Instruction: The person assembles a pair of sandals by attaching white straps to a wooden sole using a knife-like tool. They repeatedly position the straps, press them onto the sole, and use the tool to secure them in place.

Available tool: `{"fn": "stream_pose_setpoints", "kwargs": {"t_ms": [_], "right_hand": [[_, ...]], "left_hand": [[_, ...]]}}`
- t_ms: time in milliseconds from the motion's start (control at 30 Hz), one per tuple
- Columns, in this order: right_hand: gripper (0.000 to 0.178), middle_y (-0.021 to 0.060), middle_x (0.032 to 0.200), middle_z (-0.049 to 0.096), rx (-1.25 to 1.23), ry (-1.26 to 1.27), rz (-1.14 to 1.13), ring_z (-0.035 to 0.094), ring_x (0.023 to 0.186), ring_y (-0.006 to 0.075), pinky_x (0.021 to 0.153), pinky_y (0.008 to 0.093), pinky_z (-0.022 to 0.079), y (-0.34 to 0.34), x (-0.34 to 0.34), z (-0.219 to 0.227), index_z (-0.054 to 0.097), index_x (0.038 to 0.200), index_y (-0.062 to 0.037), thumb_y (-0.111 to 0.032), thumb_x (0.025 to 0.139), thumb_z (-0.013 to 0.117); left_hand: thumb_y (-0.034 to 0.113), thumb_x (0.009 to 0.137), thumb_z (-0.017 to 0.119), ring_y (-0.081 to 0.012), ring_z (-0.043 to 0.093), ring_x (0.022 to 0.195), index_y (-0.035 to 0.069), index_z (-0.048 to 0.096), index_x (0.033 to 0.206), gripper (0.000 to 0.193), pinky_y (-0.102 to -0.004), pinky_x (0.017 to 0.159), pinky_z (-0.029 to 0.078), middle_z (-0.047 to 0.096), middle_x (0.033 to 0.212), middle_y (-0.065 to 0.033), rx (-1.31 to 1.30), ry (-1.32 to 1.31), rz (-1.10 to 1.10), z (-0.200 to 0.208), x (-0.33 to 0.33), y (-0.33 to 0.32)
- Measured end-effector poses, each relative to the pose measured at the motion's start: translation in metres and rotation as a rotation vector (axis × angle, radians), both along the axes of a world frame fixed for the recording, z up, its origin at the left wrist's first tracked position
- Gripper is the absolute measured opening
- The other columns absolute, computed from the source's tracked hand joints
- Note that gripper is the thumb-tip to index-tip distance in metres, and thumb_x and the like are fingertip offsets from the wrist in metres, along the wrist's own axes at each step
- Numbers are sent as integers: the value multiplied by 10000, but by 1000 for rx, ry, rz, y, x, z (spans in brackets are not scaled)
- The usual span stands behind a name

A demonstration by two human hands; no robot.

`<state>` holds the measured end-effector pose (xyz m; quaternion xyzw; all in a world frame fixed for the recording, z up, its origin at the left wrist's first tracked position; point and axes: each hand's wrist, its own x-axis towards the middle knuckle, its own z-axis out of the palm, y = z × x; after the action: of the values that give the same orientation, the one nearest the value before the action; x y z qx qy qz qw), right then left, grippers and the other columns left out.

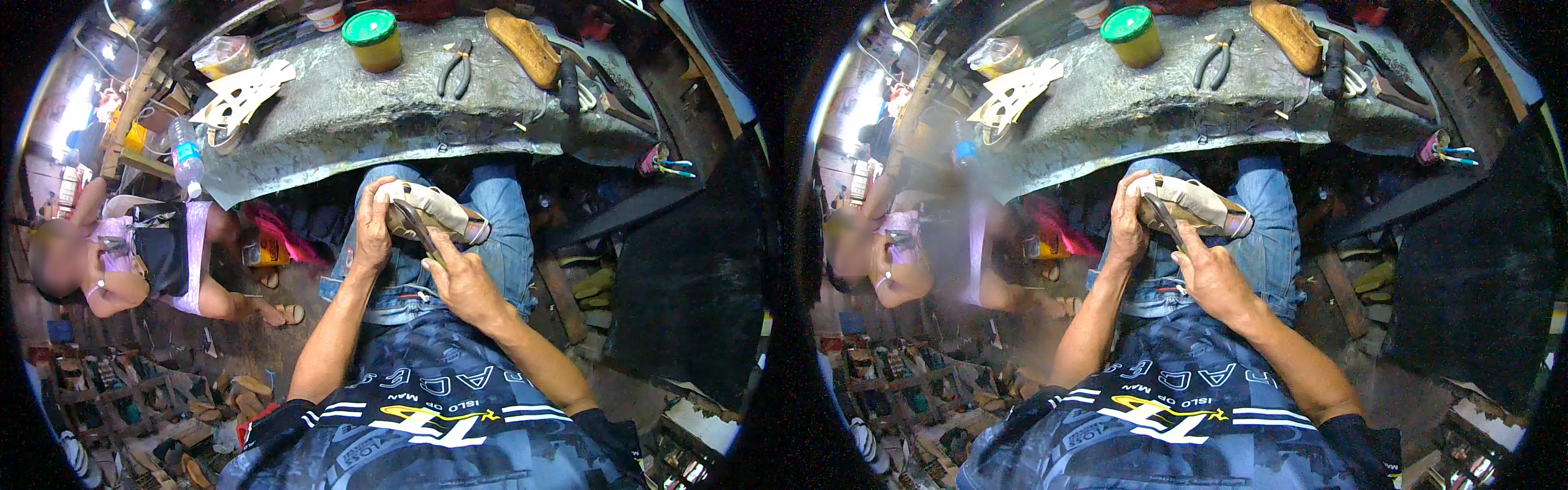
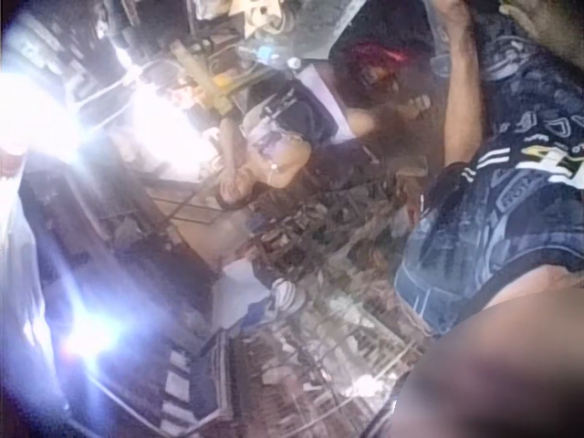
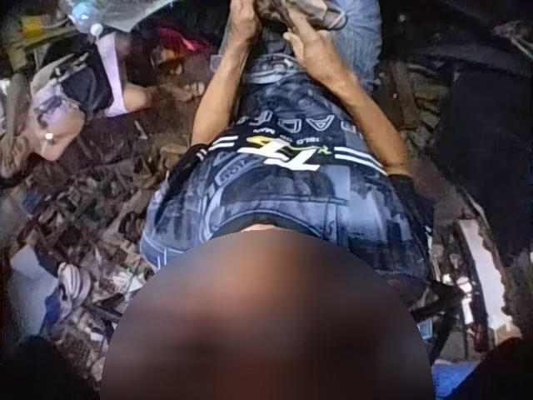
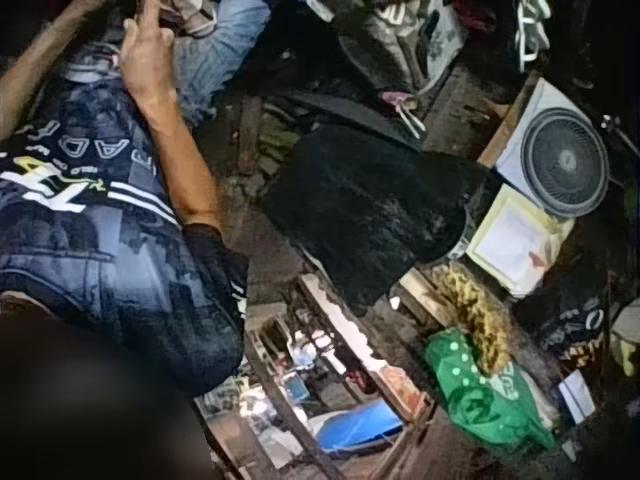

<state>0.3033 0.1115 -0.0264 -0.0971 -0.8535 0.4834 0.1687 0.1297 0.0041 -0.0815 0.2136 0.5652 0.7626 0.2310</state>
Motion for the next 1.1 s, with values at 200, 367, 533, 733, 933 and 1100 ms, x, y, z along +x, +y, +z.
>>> {"fn": "stream_pose_setpoints", "kwargs": {"t_ms": [200, 367, 533, 733, 933, 1100], "right_hand": [[543, 334, 792, 702, 155, -189, 29, 718, 762, 529, 672, 631, 564, 6, -7, -1, 449, 1493, 17, -126, 1021, 677], [518, 340, 788, 699, 124, -184, 46, 719, 778, 538, 687, 639, 566, 13, -8, -7, 468, 1484, 0, -141, 1028, 671], [587, 353, 817, 702, 124, -233, 124, 721, 825, 545, 742, 634, 566, 29, -5, 14, 442, 1550, -9, -129, 1023, 669], [733, 185, 881, 749, 71, -133, 189, 686, 646, 221, 625, 380, 573, 60, -1, 83, 349, 1689, -121, -15, 1032, 656], [707, 329, 1337, 682, 401, 386, 312, 757, 908, 499, 747, 536, 619, 47, -62, 83, 363, 1674, -134, -87, 1033, 657], [691, 315, 935, 722, 315, -10, 244, 728, 799, 504, 676, 573, 540, 56, -68, 68, 387, 1665, -138, -146, 1032, 664]], "left_hand": [[296, 1107, 597, -246, 694, 1195, 35, 570, 1427, 414, -399, 1068, 547, 710, 1325, -149, 159, -260, -98, 4, -11, 2], [310, 1087, 663, -234, 686, 1222, 32, 572, 1438, 457, -390, 1077, 551, 707, 1352, -148, 114, -226, -131, 7, -13, -1], [267, 1071, 697, -218, 681, 1224, 36, 575, 1445, 456, -395, 1086, 549, 707, 1352, -138, 141, -231, -198, 5, -20, -4], [223, 1077, 686, -179, 650, 1172, 70, 608, 1395, 361, -345, 1040, 526, 699, 1219, -77, -205, 243, 24, 0, -14, -5], [194, 901, 784, -208, 652, 1145, 66, 515, 1436, 612, -358, 1019, 535, 669, 1225, -111, -273, 335, -35, 5, -16, -10], [177, 876, 792, -200, 651, 1141, 66, 522, 1415, 613, -363, 1009, 541, 662, 1223, -102, -329, 294, 3, 5, -19, -8]]}}
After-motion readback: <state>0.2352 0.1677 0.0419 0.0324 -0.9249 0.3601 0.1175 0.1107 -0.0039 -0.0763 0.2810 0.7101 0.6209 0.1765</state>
